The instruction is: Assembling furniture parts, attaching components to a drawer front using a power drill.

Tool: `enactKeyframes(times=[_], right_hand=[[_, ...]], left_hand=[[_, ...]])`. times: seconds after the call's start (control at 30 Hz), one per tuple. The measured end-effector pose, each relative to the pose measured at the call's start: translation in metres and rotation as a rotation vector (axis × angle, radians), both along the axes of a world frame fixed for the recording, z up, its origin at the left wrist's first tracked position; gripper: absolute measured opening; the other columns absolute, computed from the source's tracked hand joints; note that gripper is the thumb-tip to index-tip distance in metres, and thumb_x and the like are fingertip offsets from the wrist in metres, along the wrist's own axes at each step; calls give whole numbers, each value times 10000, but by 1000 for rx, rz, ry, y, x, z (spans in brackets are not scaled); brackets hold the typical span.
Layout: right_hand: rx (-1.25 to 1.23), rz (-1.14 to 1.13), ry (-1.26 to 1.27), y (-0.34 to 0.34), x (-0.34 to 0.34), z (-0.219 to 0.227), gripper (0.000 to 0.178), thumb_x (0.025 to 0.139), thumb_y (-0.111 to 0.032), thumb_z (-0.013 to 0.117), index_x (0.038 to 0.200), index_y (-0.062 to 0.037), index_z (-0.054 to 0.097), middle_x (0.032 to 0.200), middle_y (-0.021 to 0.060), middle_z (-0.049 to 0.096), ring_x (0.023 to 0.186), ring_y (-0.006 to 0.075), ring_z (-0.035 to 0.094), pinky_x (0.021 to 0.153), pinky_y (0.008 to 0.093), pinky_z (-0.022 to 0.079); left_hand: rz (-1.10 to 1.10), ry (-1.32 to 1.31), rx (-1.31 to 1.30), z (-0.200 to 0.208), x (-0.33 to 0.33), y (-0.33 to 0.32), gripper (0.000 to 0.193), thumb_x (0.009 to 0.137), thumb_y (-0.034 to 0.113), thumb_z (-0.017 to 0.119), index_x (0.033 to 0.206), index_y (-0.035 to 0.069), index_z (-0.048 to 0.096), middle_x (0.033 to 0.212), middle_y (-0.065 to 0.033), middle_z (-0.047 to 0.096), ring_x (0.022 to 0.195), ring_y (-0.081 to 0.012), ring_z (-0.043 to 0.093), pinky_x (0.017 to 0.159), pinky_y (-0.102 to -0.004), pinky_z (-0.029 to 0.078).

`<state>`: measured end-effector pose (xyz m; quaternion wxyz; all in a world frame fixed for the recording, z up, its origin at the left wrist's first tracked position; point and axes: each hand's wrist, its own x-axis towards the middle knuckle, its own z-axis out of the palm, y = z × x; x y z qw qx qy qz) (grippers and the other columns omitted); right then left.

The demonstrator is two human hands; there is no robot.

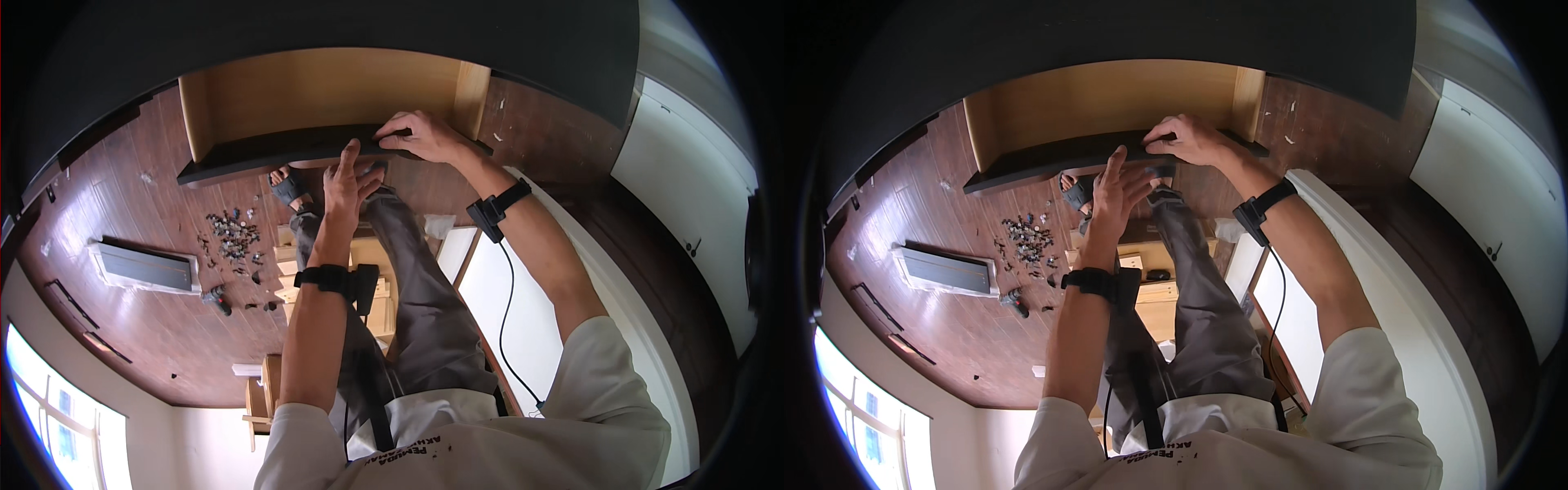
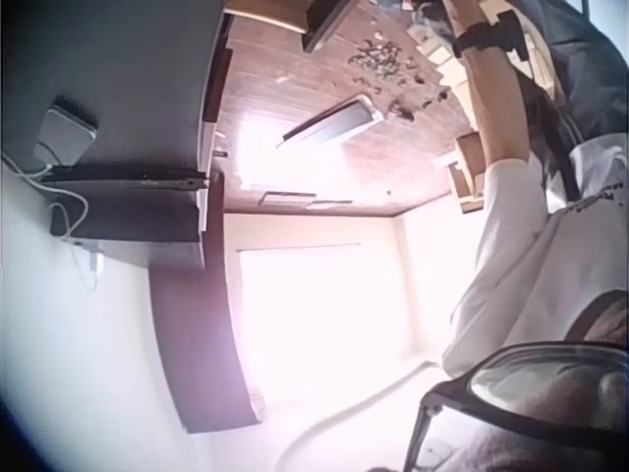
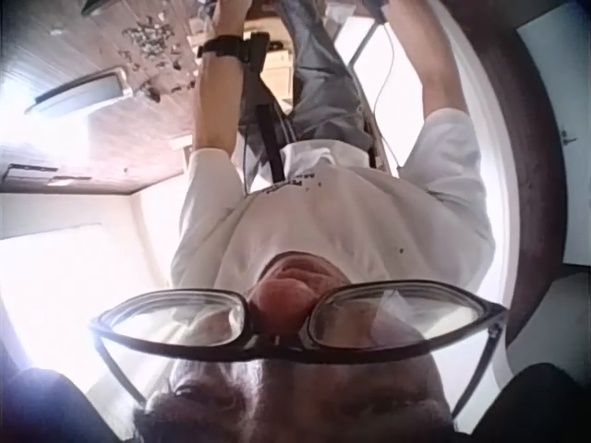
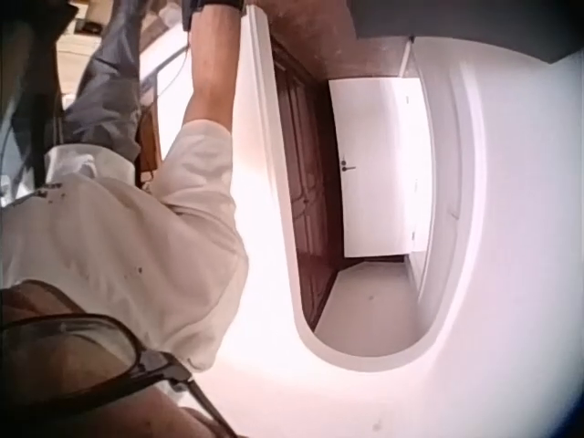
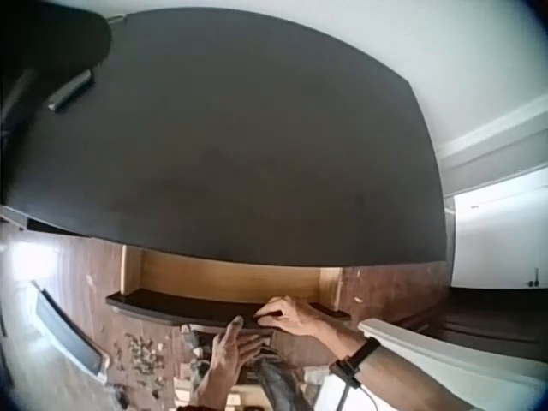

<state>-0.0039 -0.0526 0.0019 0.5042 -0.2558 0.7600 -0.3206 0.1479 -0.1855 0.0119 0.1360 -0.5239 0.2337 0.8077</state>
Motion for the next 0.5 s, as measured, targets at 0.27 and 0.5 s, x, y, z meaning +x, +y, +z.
enactKeyframes(times=[0.27, 0.5], right_hand=[[-138, 89, -11, -1, -9, -30, 273, 860, -296, 682, 975, -51, 713, 944, 117, 695, 899, 218, 657, 777, 336, 511], [-133, 0, 96, -9, 1, -29, 215, 875, -246, 657, 936, -45, 705, 902, 117, 694, 855, 242, 663, 750, 330, 506]], left_hand=[[58, -65, -107, -13, -5, 19, 487, 924, 440, 528, 1255, 83, 493, 975, -169, 611, 854, -301, 701, 697, -341, 569], [68, -73, -128, -18, -7, 25, 418, 962, 420, 456, 1256, 125, 479, 977, -163, 598, 840, -299, 704, 647, -329, 577]])
